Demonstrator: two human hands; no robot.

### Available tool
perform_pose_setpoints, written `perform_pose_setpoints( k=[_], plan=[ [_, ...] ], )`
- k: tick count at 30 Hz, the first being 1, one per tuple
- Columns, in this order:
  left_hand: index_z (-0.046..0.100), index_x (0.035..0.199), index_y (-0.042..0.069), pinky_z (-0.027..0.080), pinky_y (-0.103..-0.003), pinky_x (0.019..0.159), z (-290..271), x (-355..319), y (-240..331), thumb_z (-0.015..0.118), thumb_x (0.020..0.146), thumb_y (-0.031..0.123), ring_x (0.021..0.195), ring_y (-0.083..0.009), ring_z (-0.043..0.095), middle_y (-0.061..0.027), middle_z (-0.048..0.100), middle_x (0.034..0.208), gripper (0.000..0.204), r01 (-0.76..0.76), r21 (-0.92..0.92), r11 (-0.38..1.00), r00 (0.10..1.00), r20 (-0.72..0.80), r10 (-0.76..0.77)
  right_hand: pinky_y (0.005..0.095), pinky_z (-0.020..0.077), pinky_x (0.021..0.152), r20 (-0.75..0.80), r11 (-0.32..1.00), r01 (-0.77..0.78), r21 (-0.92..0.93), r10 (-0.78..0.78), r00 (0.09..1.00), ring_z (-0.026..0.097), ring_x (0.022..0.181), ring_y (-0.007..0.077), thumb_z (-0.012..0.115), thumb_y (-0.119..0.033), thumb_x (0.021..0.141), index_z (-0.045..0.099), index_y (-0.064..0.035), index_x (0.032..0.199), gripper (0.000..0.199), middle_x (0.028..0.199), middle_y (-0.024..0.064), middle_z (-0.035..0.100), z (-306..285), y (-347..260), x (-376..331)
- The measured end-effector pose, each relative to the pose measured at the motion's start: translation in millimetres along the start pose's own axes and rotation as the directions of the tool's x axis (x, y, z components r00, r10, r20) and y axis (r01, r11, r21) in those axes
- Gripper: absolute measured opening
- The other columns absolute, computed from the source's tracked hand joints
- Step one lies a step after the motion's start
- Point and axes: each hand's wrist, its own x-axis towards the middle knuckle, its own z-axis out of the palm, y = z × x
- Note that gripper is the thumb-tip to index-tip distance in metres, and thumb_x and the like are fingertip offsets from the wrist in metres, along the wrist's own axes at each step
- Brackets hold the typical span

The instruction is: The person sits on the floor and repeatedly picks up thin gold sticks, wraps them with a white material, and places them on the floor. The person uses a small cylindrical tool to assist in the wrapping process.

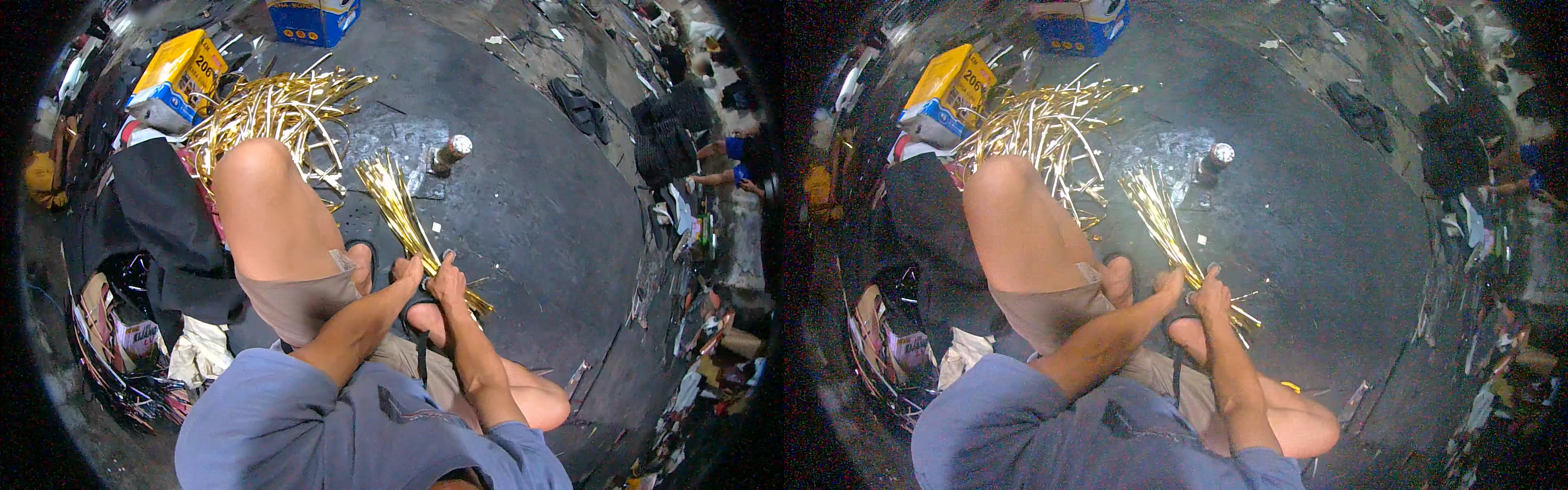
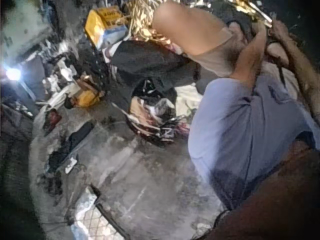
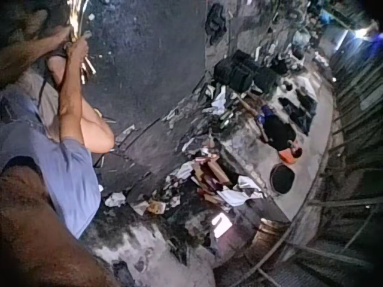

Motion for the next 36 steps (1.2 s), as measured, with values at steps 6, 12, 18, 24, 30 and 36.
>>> perform_pose_setpoints(
  k=[6,12,18,24,30,36],
  plan=[
    [0.065,0.107,0.002,0.051,-0.041,0.059,3.2,-7.1,19.9,0.078,0.081,0.05,0.068,-0.0224,0.064,-0.0104,0.068,0.091,0.056,0.106,-0.615,0.782,0.942,0.314,0.12,0.0529,0.0532,0.088,0.176,0.976,0.216,-0.026,-0.209,0.962,0.068,0.1,0.0458,0.071,-0.037,0.08,0.049,-0.005,0.139,0.07,0.107,0.0271,0.071,-47.9,-35.6,-25.4],
    [0.071,0.089,0.003,0.052,-0.035,0.065,-75.1,-122.3,102.5,0.073,0.086,0.023,0.074,-0.0163,0.067,-0.0076,0.073,0.083,0.02,-0.244,-0.706,0.665,0.806,0.234,0.544,0.0513,0.0526,0.084,0.065,0.926,0.262,0.271,-0.289,0.955,0.067,0.101,0.0464,0.072,-0.026,0.077,0.052,-0.0018,0.132,0.063,0.105,0.0271,0.07,-171.3,-81.5,-98.3],
    [0.056,0.101,0.006,0.054,-0.028,0.051,-223.2,-239.3,190.7,0.07,0.093,0.014,0.06,-0.0132,0.062,-0.0045,0.062,0.076,0.018,-0.263,-0.93,0.258,0.409,0.134,0.903,0.0334,0.0526,0.085,-0.313,0.552,0.475,0.685,-0.366,0.876,0.064,0.095,0.0181,0.076,-0.015,0.076,0.054,-0.0027,0.137,0.066,0.105,0.0072,0.066,-242.4,-66.9,-171.6],
    [0.053,0.111,0.005,0.053,-0.031,0.044,-437.1,-316.2,212.8,0.067,0.092,0.012,0.05,-0.0141,0.06,-0.007,0.063,0.073,0.025,-0.522,-0.852,0.047,0.294,-0.128,0.947,0.0263,0.0493,0.069,-0.627,0.316,0.747,0.585,-0.407,0.664,0.06,0.08,0.0135,0.071,-0.03,0.092,0.059,0.0024,0.129,0.05,0.094,0.0072,0.065,-265.2,-43.8,-148.3],
    [0.052,0.108,0.005,0.048,-0.027,0.041,-552.1,-258.9,172.2,0.065,0.09,0.006,0.049,-0.0105,0.056,-0.0035,0.058,0.072,0.023,-0.82,-0.571,0.029,0.33,-0.431,0.84,0.0249,0.0475,0.064,-0.494,0.451,0.659,0.601,-0.438,0.751,0.059,0.073,0.0115,0.07,-0.022,0.094,0.066,0.0005,0.117,0.033,0.083,0.0045,0.065,-241.9,-121.4,-149.9],
    [0.045,0.123,0.004,0.044,-0.026,0.038,-539.1,-186.6,75.8,0.062,0.086,-0.001,0.047,-0.0098,0.052,-0.0025,0.057,0.077,0.041,-0.837,-0.475,0.272,0.538,-0.623,0.568,0.0299,0.0523,0.072,-0.189,0.537,0.483,0.691,-0.51,0.839,0.062,0.079,0.0118,0.063,0.004,0.085,0.068,0.0004,0.11,0.026,0.089,0.0028,0.067,-197.6,-179.0,-135.9]
  ],
)
